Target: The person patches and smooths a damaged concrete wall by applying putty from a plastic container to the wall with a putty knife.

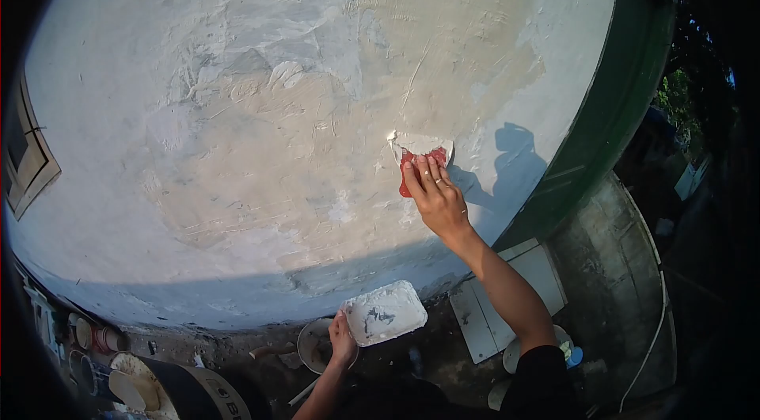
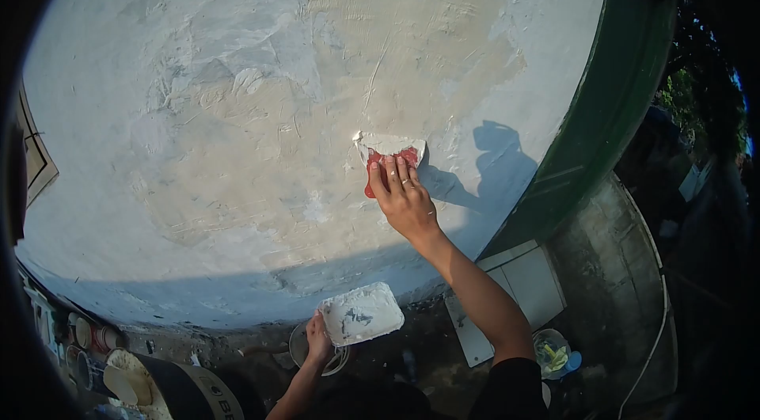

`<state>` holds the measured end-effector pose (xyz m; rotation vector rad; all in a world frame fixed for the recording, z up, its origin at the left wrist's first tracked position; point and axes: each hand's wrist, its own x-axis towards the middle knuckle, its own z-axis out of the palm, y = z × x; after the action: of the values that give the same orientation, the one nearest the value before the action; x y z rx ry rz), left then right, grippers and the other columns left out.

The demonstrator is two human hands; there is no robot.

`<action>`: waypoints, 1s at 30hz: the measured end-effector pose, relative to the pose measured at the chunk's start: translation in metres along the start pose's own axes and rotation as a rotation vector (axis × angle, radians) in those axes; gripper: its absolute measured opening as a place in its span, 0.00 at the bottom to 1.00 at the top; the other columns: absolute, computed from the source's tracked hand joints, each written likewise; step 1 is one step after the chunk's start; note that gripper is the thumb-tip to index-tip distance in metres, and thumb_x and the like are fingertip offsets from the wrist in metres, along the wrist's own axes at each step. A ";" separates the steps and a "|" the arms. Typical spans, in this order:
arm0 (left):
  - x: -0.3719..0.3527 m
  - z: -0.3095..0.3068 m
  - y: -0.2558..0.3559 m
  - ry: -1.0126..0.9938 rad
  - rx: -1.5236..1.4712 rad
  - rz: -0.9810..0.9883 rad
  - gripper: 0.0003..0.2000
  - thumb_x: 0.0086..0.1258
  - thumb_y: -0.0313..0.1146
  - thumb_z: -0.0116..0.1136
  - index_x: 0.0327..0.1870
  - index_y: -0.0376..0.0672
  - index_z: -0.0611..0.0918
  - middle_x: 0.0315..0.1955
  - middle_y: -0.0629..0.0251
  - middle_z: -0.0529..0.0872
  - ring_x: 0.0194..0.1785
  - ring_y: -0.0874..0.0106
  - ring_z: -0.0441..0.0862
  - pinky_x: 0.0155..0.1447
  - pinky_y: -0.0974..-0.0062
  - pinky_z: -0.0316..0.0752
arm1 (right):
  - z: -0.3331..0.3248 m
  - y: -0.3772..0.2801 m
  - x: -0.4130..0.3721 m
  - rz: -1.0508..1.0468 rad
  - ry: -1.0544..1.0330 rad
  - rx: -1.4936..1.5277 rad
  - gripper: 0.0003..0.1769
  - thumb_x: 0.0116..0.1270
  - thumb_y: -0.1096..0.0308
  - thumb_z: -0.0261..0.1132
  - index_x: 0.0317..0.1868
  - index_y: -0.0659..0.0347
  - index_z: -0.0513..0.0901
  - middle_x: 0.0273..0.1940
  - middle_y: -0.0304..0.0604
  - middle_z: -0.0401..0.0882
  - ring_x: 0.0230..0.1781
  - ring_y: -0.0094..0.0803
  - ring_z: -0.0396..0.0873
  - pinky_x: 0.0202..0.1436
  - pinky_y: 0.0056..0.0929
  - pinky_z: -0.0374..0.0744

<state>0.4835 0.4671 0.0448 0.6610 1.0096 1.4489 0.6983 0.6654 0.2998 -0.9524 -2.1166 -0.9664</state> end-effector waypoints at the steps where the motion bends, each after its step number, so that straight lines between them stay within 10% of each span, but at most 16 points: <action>1: 0.000 -0.001 0.000 -0.001 -0.006 -0.002 0.21 0.83 0.46 0.38 0.52 0.36 0.78 0.42 0.67 0.83 0.44 0.78 0.79 0.51 0.77 0.76 | 0.009 -0.009 -0.013 -0.009 -0.024 0.003 0.22 0.66 0.74 0.57 0.60 0.66 0.75 0.56 0.65 0.77 0.56 0.57 0.80 0.57 0.49 0.80; 9: 0.001 -0.009 -0.007 -0.016 -0.014 0.005 0.21 0.83 0.46 0.37 0.51 0.37 0.78 0.41 0.68 0.83 0.44 0.78 0.79 0.50 0.78 0.75 | 0.015 -0.026 -0.062 0.000 -0.002 0.104 0.21 0.66 0.73 0.60 0.59 0.65 0.77 0.55 0.60 0.80 0.56 0.54 0.80 0.58 0.47 0.81; 20: -0.007 -0.006 -0.003 0.031 0.044 -0.010 0.21 0.83 0.47 0.36 0.49 0.37 0.78 0.38 0.68 0.82 0.39 0.79 0.78 0.46 0.78 0.76 | -0.073 0.044 0.100 0.036 0.447 -0.044 0.21 0.60 0.79 0.64 0.55 0.66 0.81 0.50 0.58 0.83 0.52 0.50 0.84 0.54 0.39 0.84; 30: -0.005 -0.023 0.001 0.087 0.050 0.019 0.23 0.83 0.47 0.37 0.45 0.36 0.80 0.34 0.70 0.82 0.38 0.80 0.77 0.44 0.79 0.74 | 0.017 -0.050 0.026 -0.039 -0.009 -0.074 0.22 0.65 0.74 0.58 0.59 0.70 0.76 0.53 0.71 0.78 0.53 0.63 0.80 0.55 0.51 0.82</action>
<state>0.4640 0.4573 0.0358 0.6500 1.1128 1.4836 0.6403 0.6648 0.2925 -0.9567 -2.1273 -1.0689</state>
